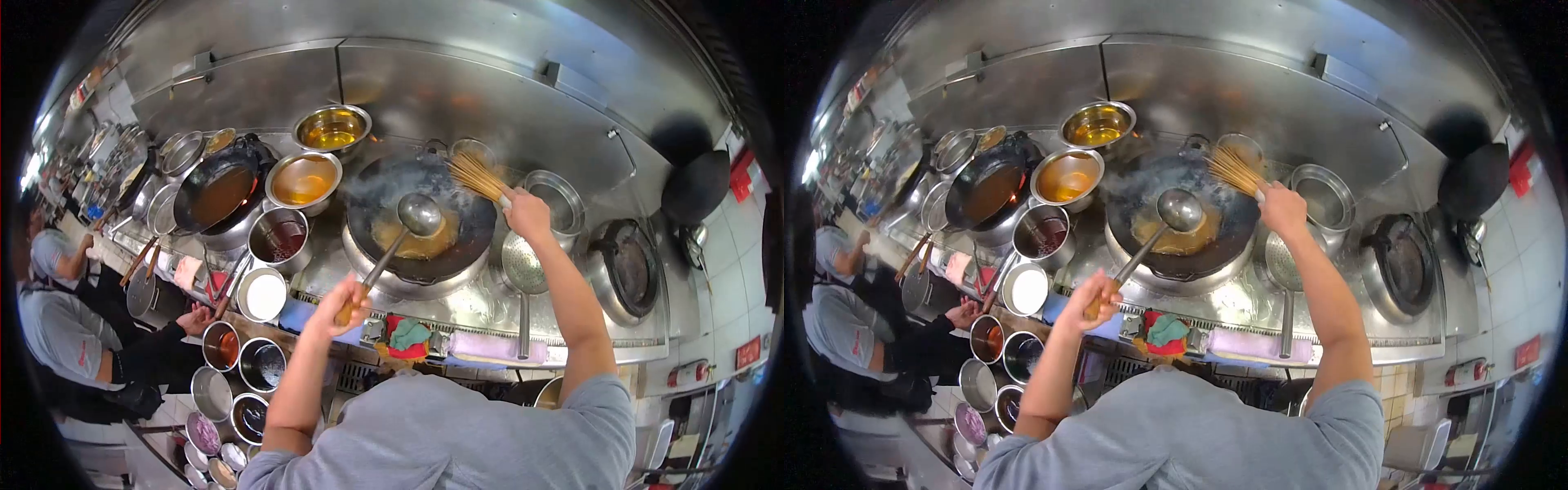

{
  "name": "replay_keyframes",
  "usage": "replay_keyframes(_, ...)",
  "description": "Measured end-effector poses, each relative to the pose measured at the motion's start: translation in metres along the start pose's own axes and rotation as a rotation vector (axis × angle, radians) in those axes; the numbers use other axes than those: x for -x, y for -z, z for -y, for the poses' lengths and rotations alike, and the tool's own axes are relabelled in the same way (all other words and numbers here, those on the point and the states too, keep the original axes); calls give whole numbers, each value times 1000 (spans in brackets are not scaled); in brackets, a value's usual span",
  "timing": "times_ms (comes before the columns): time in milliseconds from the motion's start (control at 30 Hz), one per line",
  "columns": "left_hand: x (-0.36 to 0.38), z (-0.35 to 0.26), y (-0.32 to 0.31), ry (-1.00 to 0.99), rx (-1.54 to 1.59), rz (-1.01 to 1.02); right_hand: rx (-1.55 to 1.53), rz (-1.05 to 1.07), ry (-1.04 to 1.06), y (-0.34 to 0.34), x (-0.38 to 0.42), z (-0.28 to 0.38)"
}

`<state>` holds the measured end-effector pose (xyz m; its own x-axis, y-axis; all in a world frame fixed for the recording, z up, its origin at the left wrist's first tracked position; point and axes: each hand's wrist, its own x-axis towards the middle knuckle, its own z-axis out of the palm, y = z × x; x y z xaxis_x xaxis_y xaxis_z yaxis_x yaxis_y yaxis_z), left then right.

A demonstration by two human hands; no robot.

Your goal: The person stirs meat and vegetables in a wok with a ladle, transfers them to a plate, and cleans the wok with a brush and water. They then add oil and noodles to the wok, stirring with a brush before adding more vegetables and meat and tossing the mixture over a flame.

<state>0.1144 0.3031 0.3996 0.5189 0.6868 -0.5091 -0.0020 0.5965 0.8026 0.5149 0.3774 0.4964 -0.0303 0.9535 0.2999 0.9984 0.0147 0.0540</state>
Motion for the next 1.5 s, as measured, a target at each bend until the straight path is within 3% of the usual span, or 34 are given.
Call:
replay_keyframes(67, 0, 5, 14, 291, -559, -155, -19, 0, -2, 18, 9, 5)
replay_keyframes(100, 8, 10, 16, 298, -584, -144, -32, 0, 15, 27, 14, 6)
replay_keyframes(167, 27, 22, 15, -405, -1739, -306, -43, -46, 18, 44, 22, 4)
replay_keyframes(200, 22, 30, 19, -413, -1762, -279, -47, -92, 49, 53, 27, 2)
replay_keyframes(267, 2, 38, 27, -649, -1522, -764, -72, -148, 9, 77, 37, -1)
replay_keyframes(300, -3, 31, 26, -281, -1454, -790, -86, -200, 1, 92, 44, -2)
replay_keyframes(400, -37, 32, 65, -189, -1383, -657, -163, -473, -13, 128, 69, -16)
replay_keyframes(467, -41, 37, 54, -253, -1371, -676, -276, -420, -127, 150, 91, -19)
replay_keyframes(533, -56, 49, 51, -339, -1181, -569, -691, -560, -281, 146, 110, -33)
replay_keyframes(633, -77, 54, 24, -446, -1014, -431, -693, -839, -258, 58, 133, -49)
replay_keyframes(700, -95, 57, 6, -447, -909, -320, -488, -94, -477, 22, 180, -73)
replay_keyframes(767, -109, 64, -2, -384, -830, -207, -408, 189, -630, 19, 229, -96)
replay_keyframes(800, -112, 53, -19, -395, -837, -184, -454, 105, -685, 1, 259, -112)
replay_keyframes(867, -77, 29, -77, -140, -729, 10, -568, -65, -767, -17, 323, -134)
replay_keyframes(900, -63, 17, -104, -138, -646, 138, -562, -42, -903, 7, 337, -127)
replay_keyframes(933, -56, 1, -136, -144, -556, 263, -571, -121, -885, 14, 353, -128)
replay_keyframes(1033, -73, -32, -220, 74, -271, 453, -525, -127, -1087, 24, 377, -125)
replay_keyframes(1067, -94, -21, -239, 174, -110, 490, -518, -111, -1093, 24, 380, -122)
replay_keyframes(1133, -121, 31, -289, 185, -254, 442, -470, -206, -1189, 27, 381, -113)
replay_keyframes(1200, -120, 100, -334, 27, -395, 444, -564, -297, -1255, 14, 385, -109)
replay_keyframes(1233, -142, 170, -342, -186, -391, 480, -626, -292, -1298, 17, 379, -103)
replay_keyframes(1267, -133, 185, -357, -213, -568, 481, -691, -289, -1337, 20, 370, -96)
replay_keyframes(1300, -141, 207, -365, -55, -527, 573, -594, -336, -1233, 17, 365, -89)
replay_keyframes(1333, -155, 238, -364, -22, -621, 694, -507, -373, -1118, 11, 359, -83)
replay_keyframes(1367, -153, 235, -368, 309, -576, 679, -521, -358, -1045, 20, 345, -74)
replay_keyframes(1400, -172, 252, -353, 359, -627, 863, -577, -372, -912, 17, 337, -70)
replay_keyframes(1500, -164, 200, -332, 314, -803, 923, -694, -213, -716, 33, 291, -53)
